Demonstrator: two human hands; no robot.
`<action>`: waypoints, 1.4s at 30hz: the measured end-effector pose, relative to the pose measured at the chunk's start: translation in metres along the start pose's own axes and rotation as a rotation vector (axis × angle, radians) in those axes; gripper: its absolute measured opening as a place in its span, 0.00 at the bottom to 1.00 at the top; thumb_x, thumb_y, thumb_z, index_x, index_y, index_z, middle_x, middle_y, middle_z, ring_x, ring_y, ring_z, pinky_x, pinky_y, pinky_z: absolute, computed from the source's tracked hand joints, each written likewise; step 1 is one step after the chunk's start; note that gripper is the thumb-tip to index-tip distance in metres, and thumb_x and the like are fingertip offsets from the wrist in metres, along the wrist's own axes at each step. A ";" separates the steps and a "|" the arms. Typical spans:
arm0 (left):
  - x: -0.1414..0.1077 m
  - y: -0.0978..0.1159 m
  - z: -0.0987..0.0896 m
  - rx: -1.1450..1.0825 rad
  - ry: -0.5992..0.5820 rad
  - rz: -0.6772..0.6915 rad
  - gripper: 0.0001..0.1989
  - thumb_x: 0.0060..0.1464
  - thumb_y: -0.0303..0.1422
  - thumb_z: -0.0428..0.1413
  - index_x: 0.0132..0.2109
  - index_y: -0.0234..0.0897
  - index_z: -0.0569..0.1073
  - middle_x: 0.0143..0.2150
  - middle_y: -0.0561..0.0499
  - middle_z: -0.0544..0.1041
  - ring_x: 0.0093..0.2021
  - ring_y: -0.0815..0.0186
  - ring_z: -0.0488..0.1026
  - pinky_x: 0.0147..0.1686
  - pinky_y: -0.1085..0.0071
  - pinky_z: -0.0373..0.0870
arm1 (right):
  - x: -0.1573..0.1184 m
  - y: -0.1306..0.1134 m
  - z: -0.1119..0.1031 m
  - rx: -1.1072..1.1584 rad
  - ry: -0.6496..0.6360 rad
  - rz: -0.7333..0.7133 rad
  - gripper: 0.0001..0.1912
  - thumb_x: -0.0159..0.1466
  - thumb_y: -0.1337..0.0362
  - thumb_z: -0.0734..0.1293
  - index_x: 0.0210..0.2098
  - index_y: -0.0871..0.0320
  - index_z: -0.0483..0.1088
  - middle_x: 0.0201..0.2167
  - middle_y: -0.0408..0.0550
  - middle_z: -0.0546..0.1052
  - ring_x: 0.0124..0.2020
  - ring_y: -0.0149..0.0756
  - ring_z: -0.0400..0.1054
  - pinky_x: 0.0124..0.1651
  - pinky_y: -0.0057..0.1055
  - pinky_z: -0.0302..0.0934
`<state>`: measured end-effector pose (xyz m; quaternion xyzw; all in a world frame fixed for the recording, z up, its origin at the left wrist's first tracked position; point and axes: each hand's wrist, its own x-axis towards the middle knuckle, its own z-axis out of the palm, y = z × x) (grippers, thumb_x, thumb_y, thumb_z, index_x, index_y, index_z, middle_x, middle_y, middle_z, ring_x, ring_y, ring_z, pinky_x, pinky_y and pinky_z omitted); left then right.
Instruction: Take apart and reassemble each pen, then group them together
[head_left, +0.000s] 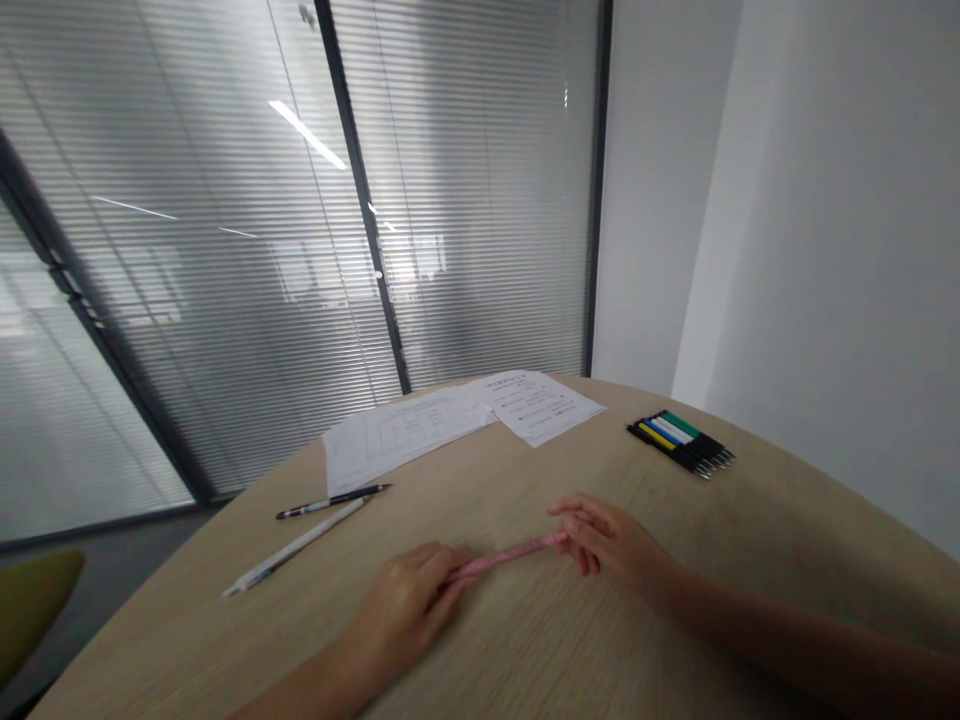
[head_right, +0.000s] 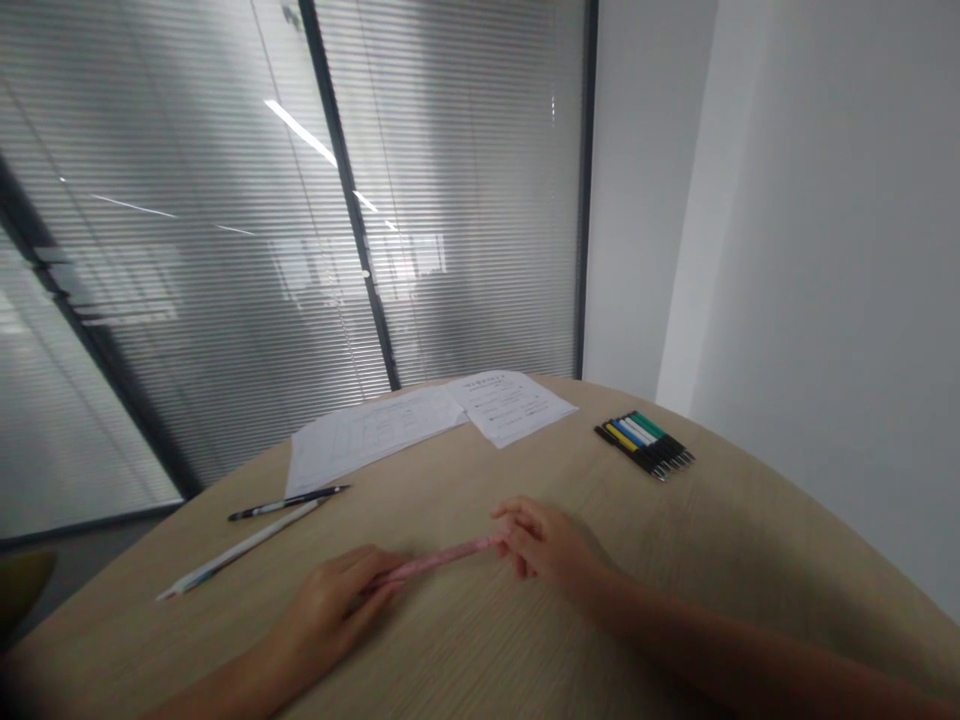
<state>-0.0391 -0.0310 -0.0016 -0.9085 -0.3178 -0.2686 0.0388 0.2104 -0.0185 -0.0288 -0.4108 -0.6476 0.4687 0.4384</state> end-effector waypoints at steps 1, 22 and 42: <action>0.000 0.000 0.000 -0.004 0.001 -0.005 0.09 0.55 0.30 0.44 0.36 0.35 0.69 0.24 0.51 0.73 0.24 0.69 0.70 0.22 0.77 0.65 | 0.000 -0.001 0.000 0.036 -0.007 0.010 0.14 0.53 0.54 0.62 0.35 0.57 0.62 0.20 0.38 0.66 0.15 0.23 0.58 0.17 0.20 0.50; 0.001 0.002 -0.001 0.002 0.021 0.038 0.08 0.55 0.30 0.44 0.36 0.37 0.68 0.24 0.52 0.72 0.24 0.70 0.69 0.22 0.78 0.63 | -0.006 -0.001 -0.003 -0.268 -0.059 0.022 0.15 0.58 0.61 0.56 0.18 0.60 0.63 0.14 0.40 0.65 0.16 0.24 0.58 0.21 0.22 0.52; 0.002 0.004 -0.002 0.003 0.023 0.048 0.10 0.56 0.30 0.44 0.35 0.36 0.69 0.23 0.51 0.72 0.23 0.70 0.69 0.21 0.78 0.64 | -0.006 -0.001 -0.001 -0.256 -0.070 0.037 0.14 0.58 0.60 0.57 0.19 0.59 0.62 0.15 0.40 0.65 0.16 0.24 0.59 0.21 0.22 0.52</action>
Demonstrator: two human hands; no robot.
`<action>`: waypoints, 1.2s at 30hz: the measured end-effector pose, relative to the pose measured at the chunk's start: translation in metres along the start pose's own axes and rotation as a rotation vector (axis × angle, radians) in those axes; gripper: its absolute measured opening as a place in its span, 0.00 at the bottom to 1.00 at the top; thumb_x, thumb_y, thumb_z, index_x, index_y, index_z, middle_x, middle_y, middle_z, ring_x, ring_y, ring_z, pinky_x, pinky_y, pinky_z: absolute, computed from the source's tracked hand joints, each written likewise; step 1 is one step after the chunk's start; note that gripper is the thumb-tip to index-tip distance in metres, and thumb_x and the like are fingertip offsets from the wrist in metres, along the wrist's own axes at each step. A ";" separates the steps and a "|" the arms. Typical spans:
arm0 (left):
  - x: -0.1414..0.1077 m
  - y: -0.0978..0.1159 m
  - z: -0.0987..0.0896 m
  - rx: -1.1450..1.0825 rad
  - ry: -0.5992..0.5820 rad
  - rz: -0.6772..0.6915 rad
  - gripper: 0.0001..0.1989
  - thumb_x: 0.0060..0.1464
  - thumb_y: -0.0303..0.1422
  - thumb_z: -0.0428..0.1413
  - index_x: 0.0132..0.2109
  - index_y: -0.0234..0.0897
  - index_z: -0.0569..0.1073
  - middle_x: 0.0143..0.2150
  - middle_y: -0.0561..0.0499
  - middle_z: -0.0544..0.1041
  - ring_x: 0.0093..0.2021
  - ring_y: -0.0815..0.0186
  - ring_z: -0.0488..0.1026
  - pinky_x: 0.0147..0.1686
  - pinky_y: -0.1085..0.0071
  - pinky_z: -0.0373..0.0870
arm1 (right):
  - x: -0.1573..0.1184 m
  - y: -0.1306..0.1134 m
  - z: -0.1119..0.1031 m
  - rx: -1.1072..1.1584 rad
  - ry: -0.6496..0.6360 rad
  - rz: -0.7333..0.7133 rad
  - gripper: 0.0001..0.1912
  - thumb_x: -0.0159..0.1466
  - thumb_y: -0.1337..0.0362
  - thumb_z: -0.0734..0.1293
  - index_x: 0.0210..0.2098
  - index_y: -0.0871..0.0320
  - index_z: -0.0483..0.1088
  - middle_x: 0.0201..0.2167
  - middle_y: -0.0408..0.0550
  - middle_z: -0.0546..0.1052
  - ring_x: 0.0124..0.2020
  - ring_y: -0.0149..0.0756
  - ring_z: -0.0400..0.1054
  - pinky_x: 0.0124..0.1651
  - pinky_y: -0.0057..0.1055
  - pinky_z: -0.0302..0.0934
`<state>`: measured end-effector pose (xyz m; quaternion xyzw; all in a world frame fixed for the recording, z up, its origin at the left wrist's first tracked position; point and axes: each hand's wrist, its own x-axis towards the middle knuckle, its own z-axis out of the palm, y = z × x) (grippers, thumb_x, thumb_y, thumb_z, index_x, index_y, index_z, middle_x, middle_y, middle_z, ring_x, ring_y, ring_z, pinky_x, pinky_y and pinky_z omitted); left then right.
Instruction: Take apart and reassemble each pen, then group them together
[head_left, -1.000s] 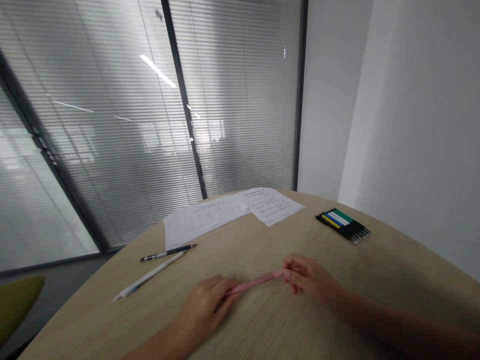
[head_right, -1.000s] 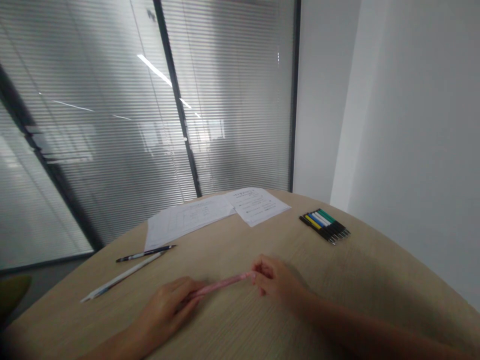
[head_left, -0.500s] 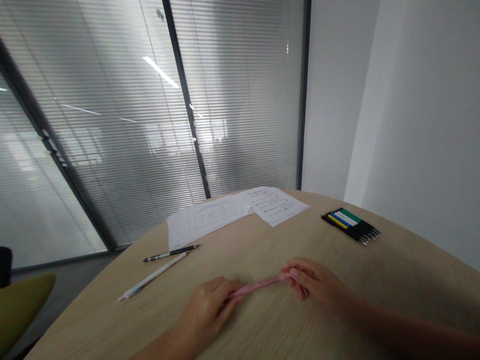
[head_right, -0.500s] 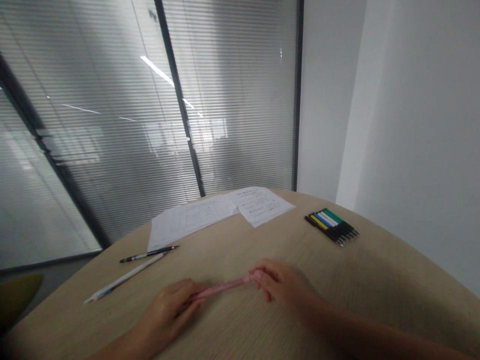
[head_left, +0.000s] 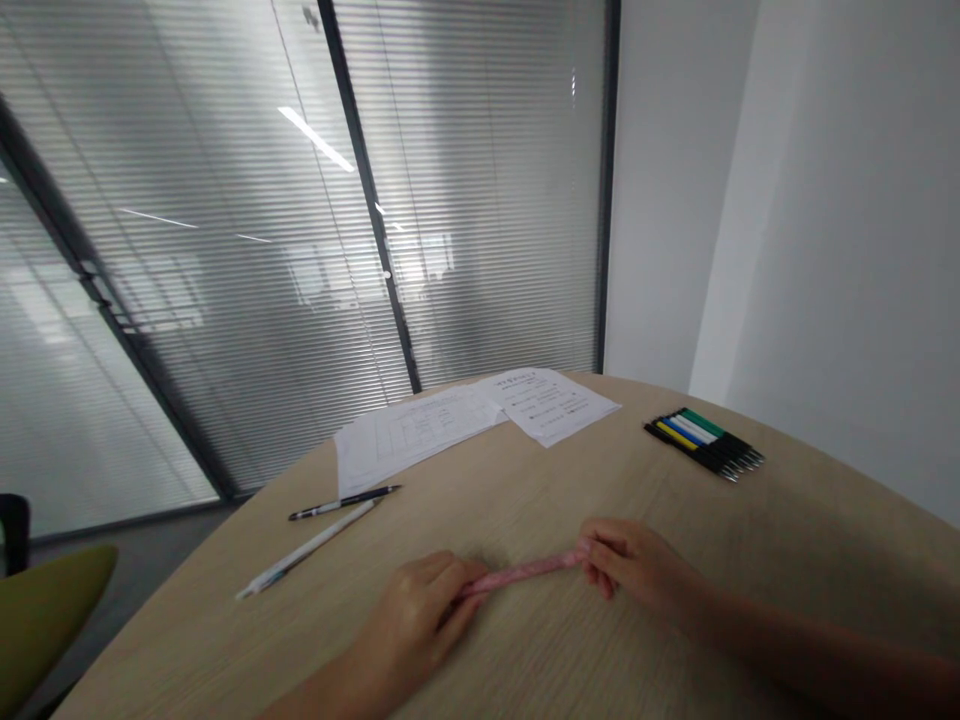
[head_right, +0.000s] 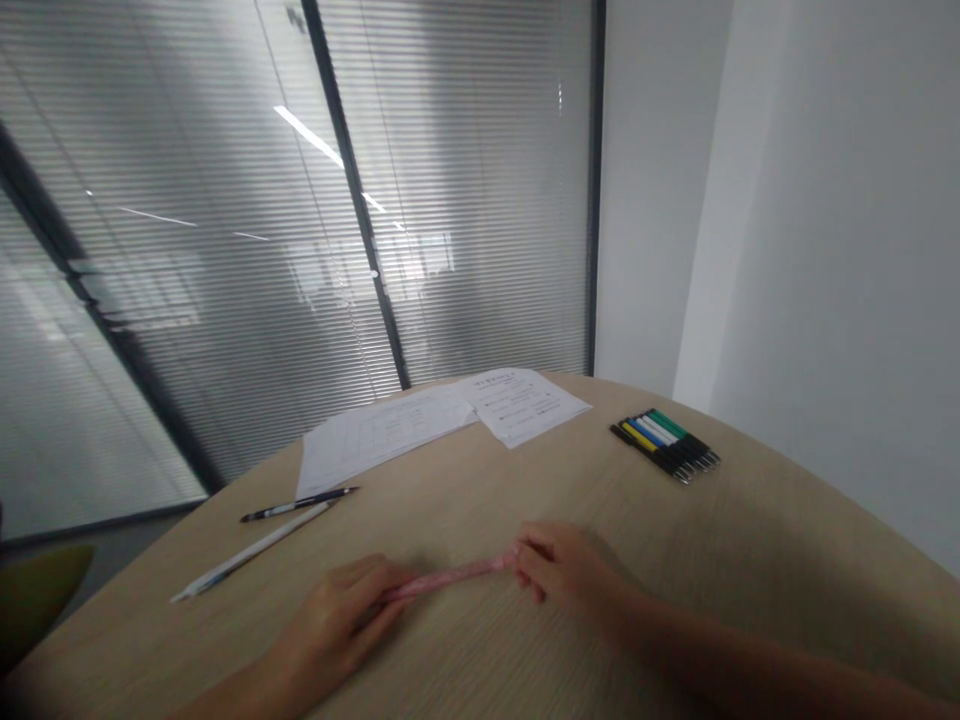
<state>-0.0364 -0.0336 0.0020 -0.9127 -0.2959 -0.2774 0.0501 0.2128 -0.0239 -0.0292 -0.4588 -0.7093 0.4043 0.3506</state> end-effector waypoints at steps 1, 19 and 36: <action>0.000 0.000 0.000 -0.009 0.001 -0.005 0.10 0.56 0.30 0.43 0.35 0.36 0.69 0.23 0.51 0.73 0.23 0.70 0.69 0.21 0.78 0.64 | 0.000 0.000 0.000 0.006 -0.002 -0.002 0.15 0.58 0.59 0.57 0.19 0.59 0.61 0.15 0.40 0.64 0.16 0.24 0.59 0.20 0.22 0.51; 0.000 0.000 -0.001 -0.059 -0.028 -0.092 0.09 0.53 0.29 0.45 0.35 0.36 0.70 0.25 0.51 0.74 0.24 0.70 0.70 0.23 0.78 0.65 | 0.000 -0.001 0.000 0.004 0.018 -0.018 0.15 0.60 0.59 0.56 0.20 0.59 0.63 0.16 0.40 0.65 0.16 0.24 0.59 0.21 0.21 0.52; -0.001 -0.003 0.002 -0.069 -0.054 -0.128 0.09 0.54 0.30 0.45 0.35 0.36 0.70 0.24 0.52 0.73 0.24 0.70 0.69 0.22 0.78 0.63 | 0.000 -0.006 0.002 0.152 -0.012 -0.030 0.07 0.55 0.59 0.61 0.28 0.57 0.61 0.18 0.37 0.63 0.15 0.22 0.56 0.19 0.20 0.51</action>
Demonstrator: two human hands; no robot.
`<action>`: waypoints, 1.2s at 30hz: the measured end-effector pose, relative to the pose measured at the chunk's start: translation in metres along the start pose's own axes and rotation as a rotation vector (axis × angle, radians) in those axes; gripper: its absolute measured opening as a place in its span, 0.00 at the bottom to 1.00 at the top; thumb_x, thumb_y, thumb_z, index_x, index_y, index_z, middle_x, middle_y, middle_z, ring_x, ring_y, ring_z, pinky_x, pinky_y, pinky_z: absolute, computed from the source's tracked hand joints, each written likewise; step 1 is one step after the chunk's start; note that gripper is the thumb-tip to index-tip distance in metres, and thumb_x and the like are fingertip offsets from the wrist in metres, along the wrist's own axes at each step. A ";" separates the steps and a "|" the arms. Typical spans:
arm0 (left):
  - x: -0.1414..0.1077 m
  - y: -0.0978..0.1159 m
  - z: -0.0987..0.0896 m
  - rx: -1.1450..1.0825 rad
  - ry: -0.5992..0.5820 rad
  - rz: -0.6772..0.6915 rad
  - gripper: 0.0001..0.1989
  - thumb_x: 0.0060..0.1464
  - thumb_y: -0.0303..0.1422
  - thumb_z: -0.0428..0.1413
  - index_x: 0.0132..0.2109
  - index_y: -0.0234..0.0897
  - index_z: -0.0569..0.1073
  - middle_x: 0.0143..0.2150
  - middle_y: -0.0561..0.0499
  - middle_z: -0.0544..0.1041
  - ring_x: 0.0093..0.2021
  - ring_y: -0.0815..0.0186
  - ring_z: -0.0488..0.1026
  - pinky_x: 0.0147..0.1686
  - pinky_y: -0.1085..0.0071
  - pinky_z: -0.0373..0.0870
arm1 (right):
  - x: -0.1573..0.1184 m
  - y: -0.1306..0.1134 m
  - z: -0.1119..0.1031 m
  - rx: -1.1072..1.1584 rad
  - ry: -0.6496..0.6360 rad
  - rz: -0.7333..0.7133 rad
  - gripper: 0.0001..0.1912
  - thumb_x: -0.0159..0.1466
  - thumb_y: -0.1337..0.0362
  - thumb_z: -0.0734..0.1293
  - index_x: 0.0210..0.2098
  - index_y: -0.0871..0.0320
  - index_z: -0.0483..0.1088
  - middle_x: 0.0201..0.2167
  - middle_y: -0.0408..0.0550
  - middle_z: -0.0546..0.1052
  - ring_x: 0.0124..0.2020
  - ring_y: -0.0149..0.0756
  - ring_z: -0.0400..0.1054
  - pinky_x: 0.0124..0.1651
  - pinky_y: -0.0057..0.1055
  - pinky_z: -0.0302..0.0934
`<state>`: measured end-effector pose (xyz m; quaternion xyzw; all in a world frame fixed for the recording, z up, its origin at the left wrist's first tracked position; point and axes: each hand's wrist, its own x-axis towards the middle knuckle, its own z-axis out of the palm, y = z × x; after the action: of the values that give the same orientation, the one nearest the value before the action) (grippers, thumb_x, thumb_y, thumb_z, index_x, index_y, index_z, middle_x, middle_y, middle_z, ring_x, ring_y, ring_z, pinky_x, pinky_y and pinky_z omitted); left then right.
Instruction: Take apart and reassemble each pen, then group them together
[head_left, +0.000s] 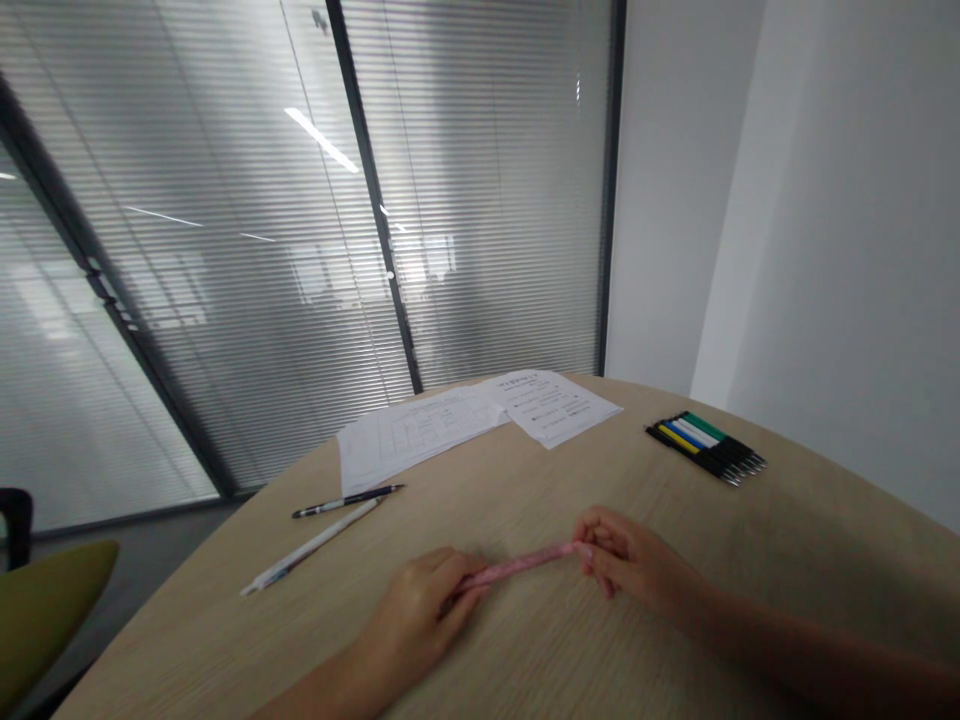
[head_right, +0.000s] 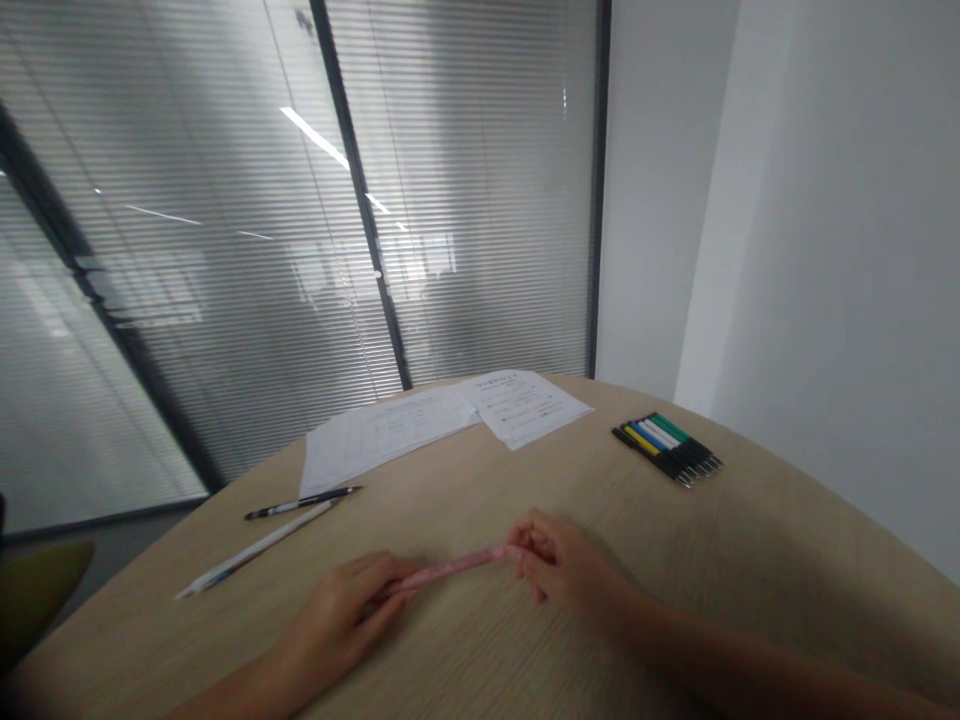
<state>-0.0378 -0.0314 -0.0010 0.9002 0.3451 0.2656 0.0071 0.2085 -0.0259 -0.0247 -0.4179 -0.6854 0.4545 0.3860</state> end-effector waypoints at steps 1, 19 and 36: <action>0.000 0.000 0.000 -0.002 0.004 0.012 0.09 0.54 0.30 0.45 0.35 0.36 0.70 0.24 0.51 0.73 0.24 0.70 0.69 0.22 0.78 0.64 | 0.000 0.000 0.000 -0.013 0.005 0.000 0.07 0.56 0.60 0.60 0.27 0.57 0.61 0.18 0.37 0.63 0.16 0.22 0.56 0.19 0.20 0.51; 0.000 0.002 0.000 0.067 0.084 0.173 0.09 0.56 0.30 0.44 0.36 0.35 0.68 0.23 0.51 0.72 0.23 0.70 0.69 0.21 0.78 0.63 | -0.003 0.000 -0.002 -0.264 0.008 0.014 0.15 0.61 0.62 0.54 0.19 0.59 0.61 0.15 0.39 0.65 0.16 0.24 0.60 0.21 0.21 0.53; 0.003 0.009 -0.004 0.132 0.129 0.237 0.12 0.57 0.30 0.42 0.34 0.33 0.69 0.21 0.51 0.71 0.20 0.71 0.67 0.19 0.78 0.62 | -0.006 0.002 -0.001 -0.290 -0.002 -0.050 0.12 0.62 0.62 0.54 0.25 0.58 0.60 0.17 0.39 0.66 0.17 0.24 0.60 0.22 0.21 0.54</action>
<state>-0.0324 -0.0370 0.0054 0.9142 0.2527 0.2986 -0.1058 0.2122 -0.0300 -0.0273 -0.4515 -0.7545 0.3415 0.3320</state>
